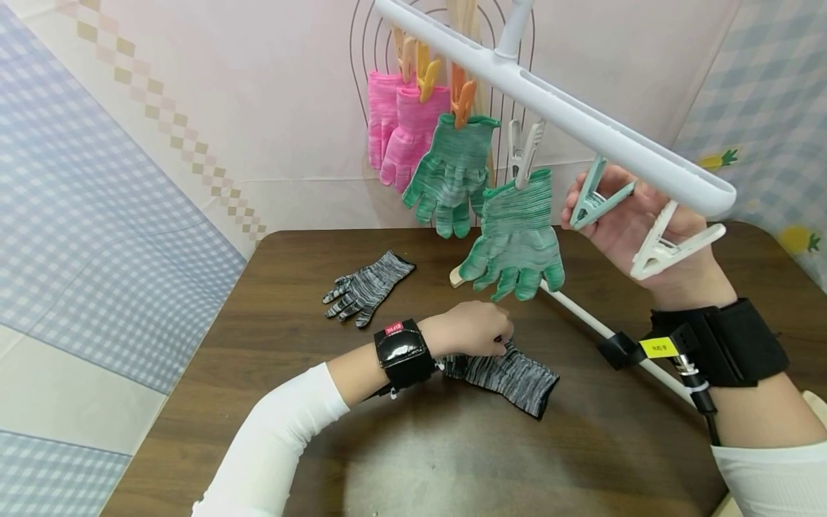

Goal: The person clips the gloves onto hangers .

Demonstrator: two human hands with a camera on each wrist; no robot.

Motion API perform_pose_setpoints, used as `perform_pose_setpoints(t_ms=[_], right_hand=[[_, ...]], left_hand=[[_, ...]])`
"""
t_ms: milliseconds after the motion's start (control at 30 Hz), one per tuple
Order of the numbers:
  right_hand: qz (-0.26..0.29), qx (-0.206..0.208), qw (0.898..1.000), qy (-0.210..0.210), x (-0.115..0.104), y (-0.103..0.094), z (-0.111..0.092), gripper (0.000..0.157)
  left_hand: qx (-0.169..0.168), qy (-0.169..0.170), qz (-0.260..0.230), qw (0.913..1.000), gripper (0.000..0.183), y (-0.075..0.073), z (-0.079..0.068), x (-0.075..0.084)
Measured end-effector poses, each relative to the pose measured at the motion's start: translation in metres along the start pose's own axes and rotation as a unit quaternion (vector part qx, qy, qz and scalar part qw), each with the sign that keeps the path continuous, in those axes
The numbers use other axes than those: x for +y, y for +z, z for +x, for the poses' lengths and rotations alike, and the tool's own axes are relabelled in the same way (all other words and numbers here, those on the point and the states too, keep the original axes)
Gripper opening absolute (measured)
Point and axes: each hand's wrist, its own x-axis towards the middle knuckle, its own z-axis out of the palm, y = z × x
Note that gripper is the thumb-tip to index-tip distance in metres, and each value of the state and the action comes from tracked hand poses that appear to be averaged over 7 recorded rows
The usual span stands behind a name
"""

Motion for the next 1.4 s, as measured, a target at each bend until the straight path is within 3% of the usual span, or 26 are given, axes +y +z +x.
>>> perform_pose_setpoints(t_ms=[67, 167, 433, 633, 867, 967, 1167, 1400], right_hand=[[-0.001, -0.003, 1.000, 0.000, 0.000, 0.000, 0.000, 0.049], [-0.007, -0.001, 1.000, 0.002, -0.001, 0.001, 0.000, 0.049], [-0.013, -0.012, 1.000, -0.003, -0.001, -0.001, 0.000, 0.050], [-0.011, 0.001, 1.000, 0.003, -0.002, 0.002, -0.001, 0.048], [-0.005, 0.027, 1.000, 0.013, -0.003, 0.002, -0.002, 0.047], [-0.001, 0.032, 0.999, 0.015, -0.003, 0.002, -0.003, 0.046], [0.007, -0.011, 1.000, 0.000, -0.001, -0.002, -0.002, 0.049], [0.008, 0.009, 1.000, 0.009, -0.001, -0.001, -0.001, 0.047]], left_hand=[[0.014, -0.002, 0.012, 0.9998, 0.010, -0.007, 0.000, 0.004], [0.017, -0.007, 0.024, 0.9996, 0.034, -0.013, 0.004, 0.010], [-0.055, -0.022, 0.030, 0.9978, 0.045, -0.008, 0.025, 0.021], [-0.055, -0.014, 0.033, 0.9978, 0.037, 0.002, 0.036, 0.028], [-0.065, -0.020, 0.012, 0.9976, 0.004, 0.008, 0.038, 0.035], [-0.071, -0.025, 0.008, 0.9972, 0.010, 0.011, 0.040, 0.036], [-0.070, -0.025, 0.001, 0.9972, 0.011, 0.013, 0.040, 0.036], [-0.057, -0.003, 0.009, 0.9983, 0.020, 0.015, 0.038, 0.036]])
